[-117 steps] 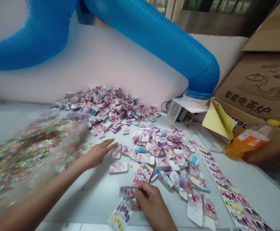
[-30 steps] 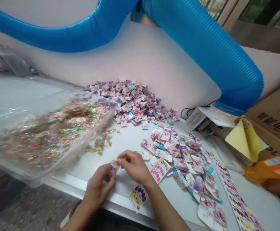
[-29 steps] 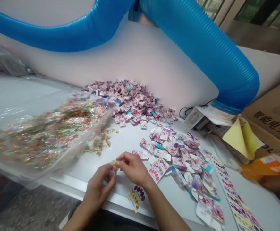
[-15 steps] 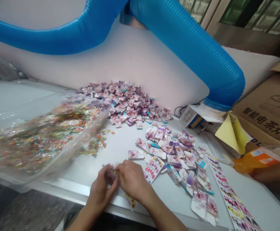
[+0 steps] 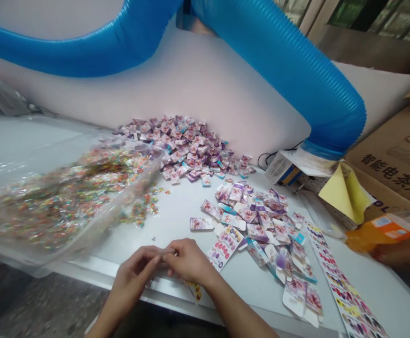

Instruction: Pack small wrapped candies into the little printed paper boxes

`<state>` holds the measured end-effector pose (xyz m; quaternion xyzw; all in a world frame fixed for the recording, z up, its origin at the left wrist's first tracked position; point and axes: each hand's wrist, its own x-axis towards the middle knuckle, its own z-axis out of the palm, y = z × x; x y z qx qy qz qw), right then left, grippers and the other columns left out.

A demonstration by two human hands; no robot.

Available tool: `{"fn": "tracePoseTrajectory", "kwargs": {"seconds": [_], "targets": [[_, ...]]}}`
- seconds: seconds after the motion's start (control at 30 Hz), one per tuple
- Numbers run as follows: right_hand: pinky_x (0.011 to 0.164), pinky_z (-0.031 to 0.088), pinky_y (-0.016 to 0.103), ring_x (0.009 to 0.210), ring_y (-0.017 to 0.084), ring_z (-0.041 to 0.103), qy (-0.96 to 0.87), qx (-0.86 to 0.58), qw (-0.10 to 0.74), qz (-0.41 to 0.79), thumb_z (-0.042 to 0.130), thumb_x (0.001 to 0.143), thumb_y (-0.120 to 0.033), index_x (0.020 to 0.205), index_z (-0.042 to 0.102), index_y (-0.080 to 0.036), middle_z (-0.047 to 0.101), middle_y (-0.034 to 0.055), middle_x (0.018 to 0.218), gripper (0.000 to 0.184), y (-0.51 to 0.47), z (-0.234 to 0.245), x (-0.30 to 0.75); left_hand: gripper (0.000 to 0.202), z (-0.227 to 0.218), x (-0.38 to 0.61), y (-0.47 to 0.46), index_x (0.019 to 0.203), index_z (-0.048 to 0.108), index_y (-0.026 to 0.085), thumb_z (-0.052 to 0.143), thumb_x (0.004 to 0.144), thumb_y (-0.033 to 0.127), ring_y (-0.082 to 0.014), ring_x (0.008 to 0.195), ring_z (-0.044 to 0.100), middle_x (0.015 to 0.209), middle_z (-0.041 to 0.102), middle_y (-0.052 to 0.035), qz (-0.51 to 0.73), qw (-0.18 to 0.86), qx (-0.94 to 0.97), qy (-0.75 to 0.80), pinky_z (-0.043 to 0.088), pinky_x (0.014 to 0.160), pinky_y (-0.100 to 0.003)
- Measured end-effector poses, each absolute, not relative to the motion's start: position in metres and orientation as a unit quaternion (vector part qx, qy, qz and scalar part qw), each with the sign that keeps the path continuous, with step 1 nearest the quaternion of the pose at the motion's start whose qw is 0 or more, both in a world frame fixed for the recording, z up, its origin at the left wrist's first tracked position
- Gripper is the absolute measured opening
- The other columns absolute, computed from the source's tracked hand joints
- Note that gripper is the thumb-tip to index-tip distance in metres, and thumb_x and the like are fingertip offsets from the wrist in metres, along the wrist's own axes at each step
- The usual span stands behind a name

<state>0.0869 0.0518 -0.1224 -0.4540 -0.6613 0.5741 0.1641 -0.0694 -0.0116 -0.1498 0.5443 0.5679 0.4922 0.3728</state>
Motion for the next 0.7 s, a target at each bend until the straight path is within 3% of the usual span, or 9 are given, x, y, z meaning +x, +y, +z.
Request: {"fn": "tracePoseTrajectory", "kwargs": {"seconds": [0.07,0.13,0.2,0.3,0.4,0.57,0.7], "targets": [[0.048,0.041,0.019,0.048,0.010,0.053,-0.629,-0.427,0.184,0.623,0.063,0.078,-0.033,0.074,0.065,-0.014,0.059,-0.0027,0.054,0.019,0.048,-0.122,0.089,0.025,-0.145,-0.076,-0.007,0.075,0.058,0.018,0.062,0.077,0.042,-0.0129,0.056,0.057,0.066,0.062,-0.0006,0.479,0.501,0.464,0.551,0.044,0.050,-0.023],[0.056,0.047,0.023,0.055,0.011,0.058,-0.574,-0.374,0.194,0.703,0.068,0.075,-0.040,0.083,0.068,-0.013,0.062,-0.0009,0.061,0.028,0.047,-0.124,0.093,0.029,-0.142,-0.079,-0.002,0.074,0.055,0.017,0.068,0.071,0.043,-0.0093,0.047,0.050,0.055,0.055,0.0043,0.469,0.565,0.410,0.541,0.039,0.044,-0.020],[0.063,0.049,0.025,0.060,0.012,0.061,-0.514,-0.334,0.205,0.763,0.072,0.071,-0.044,0.094,0.069,-0.012,0.065,0.0013,0.067,0.039,0.046,-0.129,0.097,0.031,-0.139,-0.079,0.000,0.077,0.053,0.018,0.073,0.066,0.040,-0.0074,0.045,0.048,0.059,0.056,0.0056,0.474,0.598,0.375,0.527,0.039,0.044,-0.019],[0.053,0.045,0.021,0.053,0.009,0.057,-0.445,-0.361,0.248,0.781,0.078,0.063,-0.040,0.089,0.069,-0.013,0.063,-0.0001,0.065,0.039,0.042,-0.139,0.097,0.034,-0.134,-0.077,0.001,0.082,0.052,0.019,0.075,0.062,0.035,-0.0053,0.043,0.047,0.069,0.059,0.0056,0.480,0.638,0.334,0.500,0.039,0.043,-0.020],[0.047,0.040,0.019,0.050,0.008,0.053,-0.489,-0.406,0.287,0.717,0.073,0.069,-0.033,0.088,0.069,-0.017,0.064,-0.0006,0.070,0.025,0.036,-0.139,0.090,0.029,-0.131,-0.076,0.002,0.076,0.055,0.017,0.076,0.061,0.031,-0.0056,0.045,0.049,0.064,0.057,0.0057,0.472,0.666,0.306,0.491,0.042,0.047,-0.019],[0.076,0.048,0.029,0.084,0.017,0.063,-0.701,-0.397,0.341,0.485,0.055,0.087,-0.029,0.099,0.073,-0.024,0.070,0.0045,0.092,0.022,0.028,-0.125,0.085,0.026,-0.130,-0.076,0.002,0.072,0.059,0.015,0.077,0.059,0.029,-0.0079,0.050,0.054,0.059,0.058,0.0049,0.479,0.664,0.280,0.501,0.044,0.052,-0.021],[0.076,0.048,0.029,0.082,0.017,0.064,-0.734,-0.405,0.320,0.441,0.051,0.089,-0.026,0.099,0.073,-0.026,0.072,0.0026,0.090,0.024,0.030,-0.119,0.087,0.028,-0.132,-0.078,0.001,0.083,0.063,0.015,0.074,0.064,0.032,-0.0098,0.055,0.057,0.063,0.061,0.0028,0.469,0.644,0.337,0.502,0.045,0.057,-0.023]]}}
